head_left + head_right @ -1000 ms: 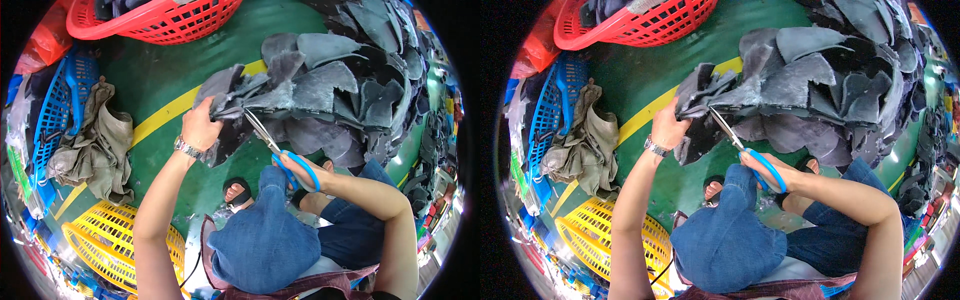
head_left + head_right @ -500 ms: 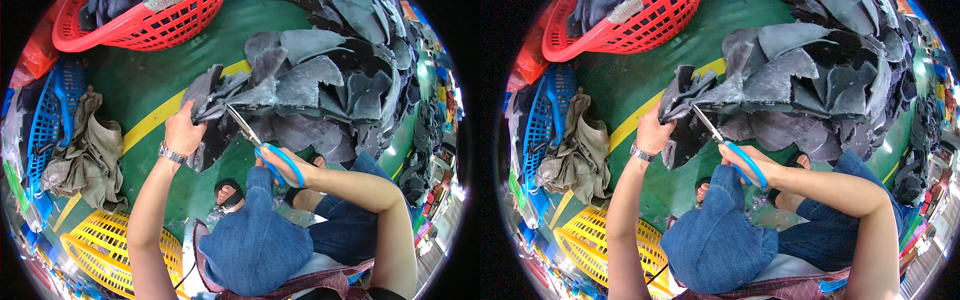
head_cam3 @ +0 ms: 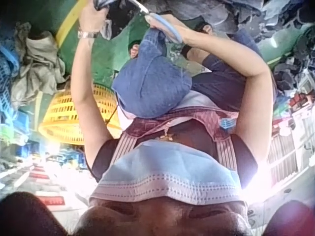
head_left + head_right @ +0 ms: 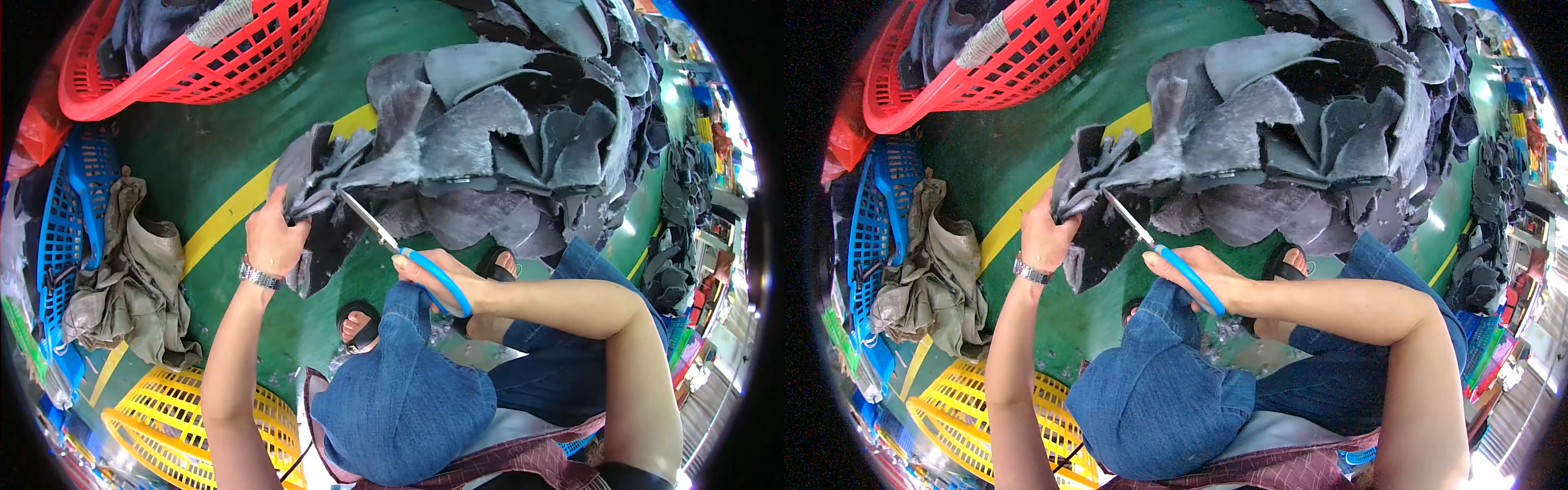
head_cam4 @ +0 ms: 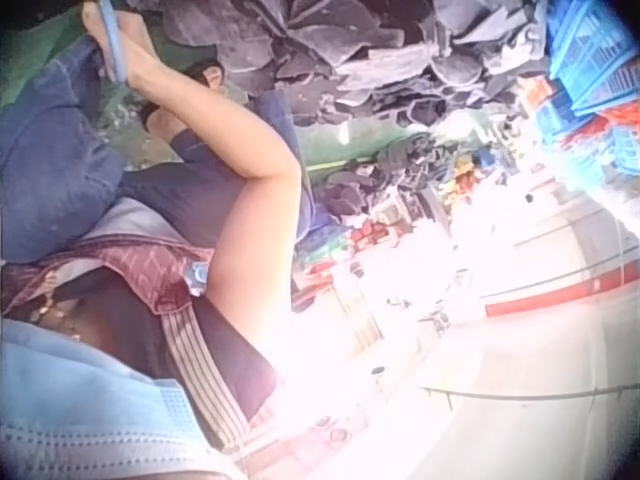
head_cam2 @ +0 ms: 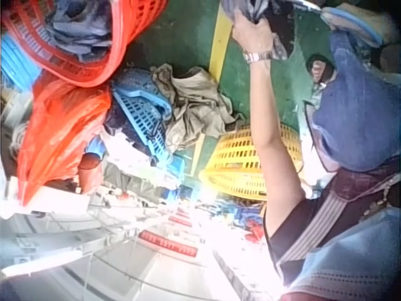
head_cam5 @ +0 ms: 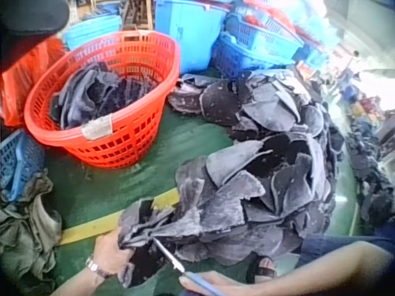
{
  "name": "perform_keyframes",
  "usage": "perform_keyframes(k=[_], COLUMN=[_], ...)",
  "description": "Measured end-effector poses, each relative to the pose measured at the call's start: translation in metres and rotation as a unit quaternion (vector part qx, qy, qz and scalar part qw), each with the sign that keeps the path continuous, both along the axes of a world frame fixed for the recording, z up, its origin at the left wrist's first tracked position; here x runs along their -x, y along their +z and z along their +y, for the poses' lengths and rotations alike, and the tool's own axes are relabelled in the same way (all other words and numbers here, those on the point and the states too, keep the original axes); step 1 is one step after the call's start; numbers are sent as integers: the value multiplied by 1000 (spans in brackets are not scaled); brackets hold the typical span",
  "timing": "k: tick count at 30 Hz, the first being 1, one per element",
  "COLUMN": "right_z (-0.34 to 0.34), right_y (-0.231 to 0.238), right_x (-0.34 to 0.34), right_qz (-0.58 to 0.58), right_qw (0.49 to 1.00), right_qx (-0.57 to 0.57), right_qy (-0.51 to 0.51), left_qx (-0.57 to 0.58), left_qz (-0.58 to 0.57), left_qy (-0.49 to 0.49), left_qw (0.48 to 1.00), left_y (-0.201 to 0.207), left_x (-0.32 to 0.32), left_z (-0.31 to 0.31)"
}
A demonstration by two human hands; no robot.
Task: Trimming excess material from gray shoe components using a pair of scissors.
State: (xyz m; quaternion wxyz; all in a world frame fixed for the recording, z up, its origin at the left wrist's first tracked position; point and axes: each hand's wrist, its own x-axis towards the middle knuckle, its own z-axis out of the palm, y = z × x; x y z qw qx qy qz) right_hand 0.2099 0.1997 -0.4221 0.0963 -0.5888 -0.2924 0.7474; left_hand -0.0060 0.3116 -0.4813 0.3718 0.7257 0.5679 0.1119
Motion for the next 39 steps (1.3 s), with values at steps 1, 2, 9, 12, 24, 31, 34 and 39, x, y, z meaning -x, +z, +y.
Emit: perform_keyframes(k=[1,2,9,12,24,31,34,39], right_z=[0,0,-3,-10,33,46,46,40], right_y=[0,0,0,-6,-17,-21,-22,-53], right_x=[0,1,4,6,98,133,137,125], right_qz=[1,8,35,46,166,285,262,280], right_qw=[1000,1000,999,997,976,902,894,874], right_qx=[-1,-3,-35,-45,-69,-13,12,34], right_qy=[1,-1,23,53,-123,-324,-362,-396], left_qx=[-1,-3,-41,-50,-319,-413,-409,-394], left_qz=[1,6,-40,-56,161,183,159,48], left_qy=[1,7,117,133,-39,-117,-125,-196], left_qw=[1000,1000,992,988,933,884,890,897], left_y=[1,1,20,34,64,44,39,39], left_x=[2,3,30,40,41,47,51,47], left_z=[-1,-2,-2,-2,-40,-65,-69,-81])
